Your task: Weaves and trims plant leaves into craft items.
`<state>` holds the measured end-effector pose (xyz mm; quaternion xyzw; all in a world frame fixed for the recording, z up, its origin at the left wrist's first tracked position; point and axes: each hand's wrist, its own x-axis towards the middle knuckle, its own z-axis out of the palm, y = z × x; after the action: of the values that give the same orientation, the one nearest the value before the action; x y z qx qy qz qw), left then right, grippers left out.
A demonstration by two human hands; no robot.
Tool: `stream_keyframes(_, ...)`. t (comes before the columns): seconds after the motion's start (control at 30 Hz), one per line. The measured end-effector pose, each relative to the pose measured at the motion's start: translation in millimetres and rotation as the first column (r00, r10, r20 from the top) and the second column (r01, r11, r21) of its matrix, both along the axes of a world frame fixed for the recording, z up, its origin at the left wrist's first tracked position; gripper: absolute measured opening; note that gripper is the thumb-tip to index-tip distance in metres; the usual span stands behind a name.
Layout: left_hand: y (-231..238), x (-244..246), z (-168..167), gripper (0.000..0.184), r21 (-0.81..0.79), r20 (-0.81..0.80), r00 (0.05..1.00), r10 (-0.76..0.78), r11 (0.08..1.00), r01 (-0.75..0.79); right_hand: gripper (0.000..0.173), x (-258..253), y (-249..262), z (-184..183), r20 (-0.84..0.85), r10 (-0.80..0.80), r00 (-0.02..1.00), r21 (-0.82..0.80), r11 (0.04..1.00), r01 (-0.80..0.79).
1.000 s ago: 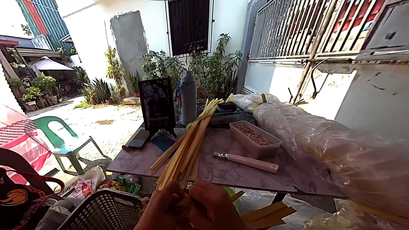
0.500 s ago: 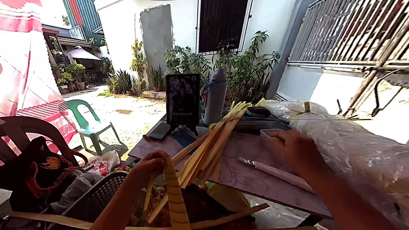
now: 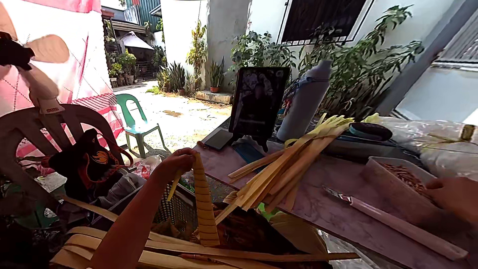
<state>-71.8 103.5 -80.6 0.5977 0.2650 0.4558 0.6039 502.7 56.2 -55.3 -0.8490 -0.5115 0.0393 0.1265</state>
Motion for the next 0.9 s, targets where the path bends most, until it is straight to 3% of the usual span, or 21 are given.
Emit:
stream_keyframes(0.1, -0.3, -2.6, -1.2, 0.023, -0.018, -0.006, 0.999, 0.048, 0.999, -0.048, 0.029, -0.7, -0.2, -3.4, 0.026, 0.014, 1.000, 0.060, 0.998, -0.015)
stream_keyframes(0.27, -8.1, 7.1, 0.0, 0.024, -0.037, 0.040, 0.995, 0.095, 0.995, -0.094, 0.019, -0.6, -7.6, -6.9, -0.013, 0.045, 0.999, 0.259, 0.965, -0.040)
stream_keyframes(0.6, -48.0, 52.3, 24.6, 0.033, -0.193, 0.088, 0.983, 0.164, 0.970, -0.144, 0.019, -22.8, -16.9, 11.5, -0.065, -0.019, 0.998, 0.401, 0.915, 0.043)
stream_keyframes(0.77, -69.3, 71.9, 26.5, 0.031, -0.198, 0.198, 0.980, 0.031, 0.980, 0.009, 0.016, -28.9, -15.9, 9.9, -0.045, -0.019, 0.999, 0.482, 0.875, 0.038)
stream_keyframes(0.9, -73.5, 76.6, 24.4, 0.024, -0.174, 0.237, 0.971, -0.044, 0.981, 0.087, 0.018, -33.2, -19.8, 11.5, -0.134, -0.001, 0.991, 0.532, 0.844, 0.073)
